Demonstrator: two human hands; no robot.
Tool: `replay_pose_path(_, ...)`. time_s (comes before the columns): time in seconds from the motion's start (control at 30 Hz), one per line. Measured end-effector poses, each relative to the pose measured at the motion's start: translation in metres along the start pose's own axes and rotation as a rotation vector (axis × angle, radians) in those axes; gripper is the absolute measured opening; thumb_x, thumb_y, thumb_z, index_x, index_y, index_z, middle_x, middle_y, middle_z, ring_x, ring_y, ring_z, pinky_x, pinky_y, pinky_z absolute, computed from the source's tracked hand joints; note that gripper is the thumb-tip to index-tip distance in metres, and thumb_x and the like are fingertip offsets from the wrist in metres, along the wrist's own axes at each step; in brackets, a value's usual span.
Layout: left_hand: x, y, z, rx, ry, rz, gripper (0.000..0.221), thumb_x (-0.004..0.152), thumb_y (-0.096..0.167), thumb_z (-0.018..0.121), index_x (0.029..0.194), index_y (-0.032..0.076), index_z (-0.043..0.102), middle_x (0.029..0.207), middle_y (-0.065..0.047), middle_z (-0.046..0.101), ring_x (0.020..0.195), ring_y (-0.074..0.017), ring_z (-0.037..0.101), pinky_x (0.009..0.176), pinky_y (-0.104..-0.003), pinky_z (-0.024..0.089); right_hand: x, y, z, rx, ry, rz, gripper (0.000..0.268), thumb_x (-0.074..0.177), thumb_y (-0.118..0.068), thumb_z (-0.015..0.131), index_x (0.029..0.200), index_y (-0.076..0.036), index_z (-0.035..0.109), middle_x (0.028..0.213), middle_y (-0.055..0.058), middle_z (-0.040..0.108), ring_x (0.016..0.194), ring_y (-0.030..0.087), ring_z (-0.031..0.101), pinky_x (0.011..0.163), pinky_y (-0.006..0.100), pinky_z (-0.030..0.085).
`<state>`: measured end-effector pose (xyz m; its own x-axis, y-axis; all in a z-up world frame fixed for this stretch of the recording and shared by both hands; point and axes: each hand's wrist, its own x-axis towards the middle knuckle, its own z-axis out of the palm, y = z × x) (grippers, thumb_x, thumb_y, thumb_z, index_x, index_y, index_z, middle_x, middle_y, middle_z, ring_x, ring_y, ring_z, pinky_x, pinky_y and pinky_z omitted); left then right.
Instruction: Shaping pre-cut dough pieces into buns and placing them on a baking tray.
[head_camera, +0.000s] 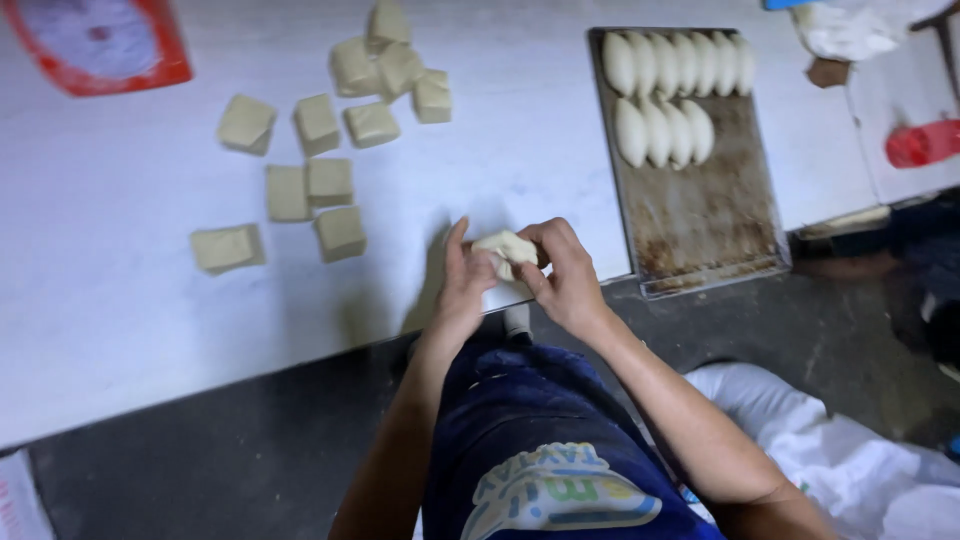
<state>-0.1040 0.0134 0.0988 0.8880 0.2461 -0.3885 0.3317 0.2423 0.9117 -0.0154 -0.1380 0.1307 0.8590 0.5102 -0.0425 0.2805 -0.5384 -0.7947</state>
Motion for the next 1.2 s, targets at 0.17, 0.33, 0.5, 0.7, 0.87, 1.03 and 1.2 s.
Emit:
replay_pose_path(0.17,0.021,-0.001,0.052,-0.691,0.024,-0.099,0.049,0.105,0.030,0.060,0.137,-0.005,0.050,0.132,-0.021,0.051,0.116,-0.0373,0.064,0.098,-0.056,0.055,-0.017,-0.012,-0.031,-0.239,-0.079,-0.447,0.028,0.091,-0.010,0.074,0.118,-0.009,0.069,0.122,0.011,0.059,0.118,0.035,0.059,0.101,0.047,0.052)
replay_pose_path(0.33,0.031,-0.022,0.068,-0.693,0.042,-0.012,0.048,0.102,0.017,0.063,0.142,-0.004,0.047,0.130,-0.025,0.054,0.119,-0.0395,0.061,0.098,-0.057,0.056,-0.021,0.025,-0.052,0.538,0.039,0.029,0.064,0.089,-0.009,0.077,0.145,0.004,0.047,0.125,0.019,0.058,0.114,0.029,0.057,0.096,0.046,0.053)
replay_pose_path(0.5,0.016,0.007,0.075,-0.206,0.069,0.159,0.053,0.098,0.028,0.064,0.141,-0.003,0.055,0.120,-0.030,0.062,0.111,-0.0376,0.064,0.097,-0.051,0.056,0.005,0.053,-0.052,0.733,-0.031,0.139,0.051,0.085,-0.001,0.081,0.132,0.004,0.063,0.090,0.007,0.067,0.080,0.013,0.068,0.071,0.028,0.061)
replay_pose_path(0.7,0.037,0.012,0.131,-0.254,0.778,0.072,0.064,0.109,0.052,0.038,0.073,0.008,0.067,0.065,-0.009,0.061,0.064,-0.0205,0.056,0.068,-0.034,0.049,-0.004,0.044,-0.062,0.203,-0.172,-0.027,0.059,0.082,-0.015,0.087,0.137,-0.015,0.064,0.101,0.012,0.075,0.098,0.029,0.073,0.089,0.044,0.057)
replay_pose_path(0.87,0.044,0.019,0.164,-0.023,0.921,0.284,0.057,0.110,0.048,0.042,0.071,0.011,0.059,0.059,-0.002,0.059,0.058,-0.0136,0.056,0.061,-0.026,0.048,-0.024,0.003,-0.094,0.600,-0.118,0.068,0.048,0.109,-0.032,0.044,0.143,0.002,0.049,0.126,0.021,0.053,0.121,0.034,0.053,0.109,0.050,0.041)
replay_pose_path(1.03,0.048,0.000,0.191,-0.205,0.887,0.258,0.044,0.107,0.031,0.057,0.066,0.015,0.054,0.059,0.001,0.060,0.059,-0.0072,0.051,0.059,-0.022,0.042,0.041,0.069,-0.047,0.594,-0.059,0.270,0.066,0.110,-0.049,0.028,0.080,-0.006,0.069,0.082,0.018,0.066,0.086,0.031,0.063,0.084,0.041,0.047)
replay_pose_path(1.2,0.035,-0.012,0.146,-0.436,0.915,0.100,0.048,0.104,0.034,0.060,0.060,0.015,0.059,0.052,0.001,0.062,0.046,-0.0071,0.053,0.047,-0.021,0.041,0.006,0.064,-0.028,0.459,-0.294,0.337,0.068,0.107,-0.054,0.039,0.086,-0.001,0.077,0.098,0.025,0.075,0.103,0.038,0.070,0.095,0.051,0.049)
